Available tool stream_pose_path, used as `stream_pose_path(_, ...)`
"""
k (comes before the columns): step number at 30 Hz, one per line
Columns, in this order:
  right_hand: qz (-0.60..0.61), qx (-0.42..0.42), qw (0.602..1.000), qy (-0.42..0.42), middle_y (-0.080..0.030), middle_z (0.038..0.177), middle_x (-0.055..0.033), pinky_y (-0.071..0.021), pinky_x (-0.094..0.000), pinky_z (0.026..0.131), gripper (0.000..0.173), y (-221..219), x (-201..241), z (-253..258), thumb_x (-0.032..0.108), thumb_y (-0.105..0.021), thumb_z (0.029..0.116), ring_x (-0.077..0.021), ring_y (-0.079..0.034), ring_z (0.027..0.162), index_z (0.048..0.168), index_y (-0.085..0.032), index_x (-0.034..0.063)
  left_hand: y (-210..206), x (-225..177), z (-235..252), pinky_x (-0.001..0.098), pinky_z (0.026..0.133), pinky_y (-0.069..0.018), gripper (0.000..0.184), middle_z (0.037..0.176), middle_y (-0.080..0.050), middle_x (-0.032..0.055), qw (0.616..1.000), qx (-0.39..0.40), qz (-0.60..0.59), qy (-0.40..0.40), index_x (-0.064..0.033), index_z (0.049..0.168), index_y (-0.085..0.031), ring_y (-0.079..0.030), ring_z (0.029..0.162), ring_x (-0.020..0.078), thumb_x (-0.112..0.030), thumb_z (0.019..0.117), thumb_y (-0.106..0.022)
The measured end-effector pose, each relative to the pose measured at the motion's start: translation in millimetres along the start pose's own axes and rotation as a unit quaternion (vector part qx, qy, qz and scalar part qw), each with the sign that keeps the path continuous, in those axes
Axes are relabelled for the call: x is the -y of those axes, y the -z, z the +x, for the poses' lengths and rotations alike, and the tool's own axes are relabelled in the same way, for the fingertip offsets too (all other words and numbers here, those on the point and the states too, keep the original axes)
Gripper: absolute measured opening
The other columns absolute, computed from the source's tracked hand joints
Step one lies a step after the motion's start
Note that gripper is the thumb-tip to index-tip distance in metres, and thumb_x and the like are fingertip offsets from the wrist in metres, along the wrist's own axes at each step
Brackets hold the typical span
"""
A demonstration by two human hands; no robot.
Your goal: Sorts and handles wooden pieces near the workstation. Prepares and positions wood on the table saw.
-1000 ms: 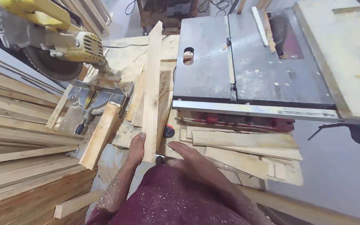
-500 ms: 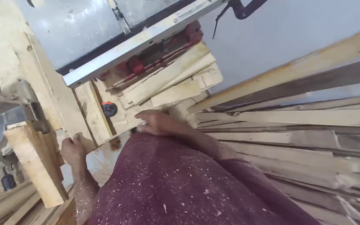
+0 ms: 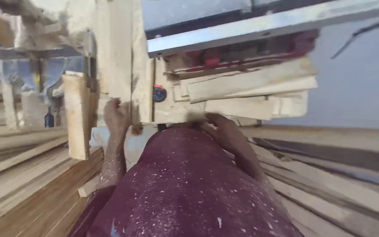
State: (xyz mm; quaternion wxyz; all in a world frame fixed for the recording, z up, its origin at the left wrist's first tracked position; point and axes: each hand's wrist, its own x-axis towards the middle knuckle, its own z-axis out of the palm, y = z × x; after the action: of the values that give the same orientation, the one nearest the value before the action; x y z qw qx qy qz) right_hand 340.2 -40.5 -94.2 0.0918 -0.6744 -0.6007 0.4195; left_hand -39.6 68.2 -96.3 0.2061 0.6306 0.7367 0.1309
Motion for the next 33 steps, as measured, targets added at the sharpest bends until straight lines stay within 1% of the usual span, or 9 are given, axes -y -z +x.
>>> stream_pose_path(7,-0.039,0.027,0.998,0.034,-0.067,0.131,-0.0175,-0.0538,-0.0568,0.098,0.058,-1,12,10,0.045,-0.062,0.1003,-0.0334,-0.068,0.112,0.144,-0.056,0.0076,-64,-36,10,0.0614,0.102,-0.0507,0.096,0.132,-0.062,0.0232,0.987,0.149,-0.007,0.055,-0.0016,0.148,-0.047,-0.061,0.123,0.0402,-0.066,0.082,-0.074)
stream_pose_path(11,-0.05,0.034,0.998,0.026,-0.067,0.132,-0.0172,-0.053,-0.057,0.101,0.058,-1,16,12,0.044,-0.065,0.0993,-0.0333,-0.068,0.116,0.144,-0.056,0.0072,-63,-29,18,0.054,0.097,-0.0556,0.08,0.127,-0.066,0.0178,0.968,0.167,-0.162,0.095,-0.0059,0.149,-0.049,-0.067,0.113,0.0308,-0.045,0.0851,-0.076)
stream_pose_path(13,-0.047,0.037,0.998,0.014,-0.067,0.13,-0.0187,-0.0519,-0.0595,0.101,0.058,1,18,11,0.041,-0.066,0.099,-0.0353,-0.067,0.115,0.144,-0.055,0.0058,-55,-13,14,0.0451,0.088,-0.0618,0.056,0.117,-0.071,0.0158,0.873,0.191,-0.437,0.102,-0.004,0.147,-0.05,-0.072,0.099,0.0247,-0.023,0.0965,-0.065)
stream_pose_path(16,-0.045,0.021,0.999,0.016,-0.068,0.127,-0.0196,-0.0532,-0.0593,0.098,0.055,-3,14,10,0.038,-0.067,0.0985,-0.0358,-0.069,0.111,0.141,-0.058,0.0044,-50,9,-3,0.0448,0.084,-0.0623,0.046,0.107,-0.073,0.0142,0.641,0.217,-0.731,0.088,-0.005,0.129,-0.054,-0.073,0.094,0.0247,-0.033,0.0934,-0.063)
stream_pose_path(19,-0.038,0.033,0.999,0.002,-0.068,0.131,-0.0168,-0.0534,-0.0572,0.1,0.056,-5,13,12,0.04,-0.066,0.0989,-0.0327,-0.069,0.113,0.143,-0.057,0.0071,-62,27,-6,0.047,0.082,-0.0612,0.065,0.117,-0.07,0.0195,0.478,0.259,-0.838,0.052,-0.005,0.127,-0.06,-0.072,0.097,0.0305,-0.042,0.0778,-0.082)
stream_pose_path(22,-0.035,0.03,0.999,0.003,-0.067,0.133,-0.0152,-0.0536,-0.0563,0.101,0.056,-6,17,13,0.042,-0.066,0.0986,-0.0311,-0.068,0.115,0.143,-0.058,0.0086,-69,26,-9,0.0455,0.079,-0.0604,0.07,0.126,-0.065,0.0225,0.397,0.285,-0.872,0.022,-0.0044,0.132,-0.06,-0.07,0.098,0.0329,-0.04,0.0753,-0.082)
stream_pose_path(24,-0.037,0.036,0.999,0.006,-0.067,0.132,-0.0152,-0.0533,-0.057,0.101,0.057,-5,22,15,0.042,-0.067,0.0985,-0.0318,-0.068,0.116,0.144,-0.057,0.0092,-69,24,-13,0.0465,0.082,-0.0603,0.061,0.124,-0.068,0.0214,0.399,0.284,-0.872,0.0,-0.0054,0.129,-0.064,-0.071,0.101,0.0329,-0.034,0.078,-0.08)
stream_pose_path(27,-0.028,0.042,0.999,0.01,-0.068,0.131,-0.0158,-0.0535,-0.0563,0.102,0.057,-4,30,19,0.04,-0.068,0.0981,-0.0314,-0.068,0.116,0.144,-0.056,0.0077,-67,26,-18,0.0445,0.087,-0.0614,0.045,0.116,-0.073,0.0137,0.462,0.276,-0.842,-0.026,-0.0097,0.123,-0.065,-0.073,0.1,0.0259,-0.026,0.0833,-0.076)
stream_pose_path(33,-0.041,0.032,0.998,0.043,-0.066,0.132,-0.0165,-0.0544,-0.055,0.1,0.057,-8,31,24,0.041,-0.066,0.0989,-0.0315,-0.069,0.114,0.143,-0.057,0.0068,-55,19,-14,0.045,0.095,-0.059,0.038,0.116,-0.074,0.0107,0.47,0.3,-0.826,-0.077,-0.011,0.124,-0.065,-0.073,0.106,0.0232,-0.011,0.0872,-0.073)
